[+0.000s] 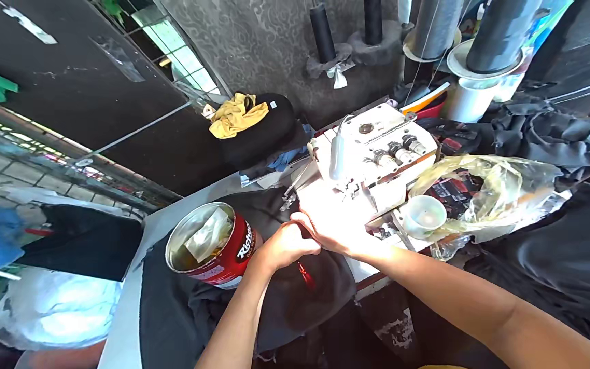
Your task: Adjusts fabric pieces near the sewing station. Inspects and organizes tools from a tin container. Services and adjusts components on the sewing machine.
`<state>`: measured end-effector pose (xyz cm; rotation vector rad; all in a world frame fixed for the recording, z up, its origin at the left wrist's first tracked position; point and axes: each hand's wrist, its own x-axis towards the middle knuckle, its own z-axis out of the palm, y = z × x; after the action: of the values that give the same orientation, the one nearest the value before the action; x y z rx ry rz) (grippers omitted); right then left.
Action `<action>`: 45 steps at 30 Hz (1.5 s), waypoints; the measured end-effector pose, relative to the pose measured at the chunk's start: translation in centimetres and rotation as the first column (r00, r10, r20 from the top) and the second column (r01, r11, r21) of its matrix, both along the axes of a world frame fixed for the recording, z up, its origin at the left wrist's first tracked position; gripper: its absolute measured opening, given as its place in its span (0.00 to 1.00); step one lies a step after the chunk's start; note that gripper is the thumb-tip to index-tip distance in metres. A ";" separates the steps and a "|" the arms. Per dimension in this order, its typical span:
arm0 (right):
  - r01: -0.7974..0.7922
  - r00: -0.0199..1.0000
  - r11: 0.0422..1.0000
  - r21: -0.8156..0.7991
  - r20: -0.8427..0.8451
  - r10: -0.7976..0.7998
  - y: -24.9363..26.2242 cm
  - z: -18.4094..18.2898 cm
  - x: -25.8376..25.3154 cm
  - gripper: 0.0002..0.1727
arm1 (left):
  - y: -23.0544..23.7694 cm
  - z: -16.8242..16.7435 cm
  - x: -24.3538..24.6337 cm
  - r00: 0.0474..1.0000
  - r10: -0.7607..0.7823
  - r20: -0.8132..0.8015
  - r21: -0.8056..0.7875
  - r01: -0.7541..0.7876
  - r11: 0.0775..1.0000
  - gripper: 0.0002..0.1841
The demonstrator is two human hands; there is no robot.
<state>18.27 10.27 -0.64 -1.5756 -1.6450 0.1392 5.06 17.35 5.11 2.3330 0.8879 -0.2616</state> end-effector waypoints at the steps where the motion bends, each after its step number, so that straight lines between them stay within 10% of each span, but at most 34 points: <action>1: -0.011 1.000 1.000 -0.012 0.002 0.011 0.0 0.0 0.0 0.28 | 0.0 0.0 0.0 1.000 -0.003 -0.019 0.006 0.003 1.000 0.15; 10: 0.013 0.997 1.000 -0.007 0.070 -0.012 -0.1 -0.1 0.0 0.27 | 0.2 0.3 0.1 0.994 -0.060 -0.096 0.027 0.063 0.998 0.16; 21: -0.171 0.984 0.983 0.071 0.064 0.166 -0.2 -0.9 -0.2 0.27 | -0.6 -2.9 -2.5 0.955 -0.095 0.281 0.140 0.057 0.989 0.19; 30: -0.259 0.954 0.915 0.310 0.231 0.192 -0.2 -2.4 0.2 0.19 | 0.9 -3.8 -3.2 0.912 0.201 0.357 -0.415 -0.037 0.909 0.13; 45: -0.239 0.969 0.944 0.229 0.119 0.216 0.3 -1.9 0.0 0.25 | 2.9 -4.6 -2.9 0.877 0.207 0.434 -0.621 0.124 0.774 0.05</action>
<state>18.30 10.62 -2.55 -1.2221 -1.8387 -0.0144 2.16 20.29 0.49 1.6172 0.4874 0.0505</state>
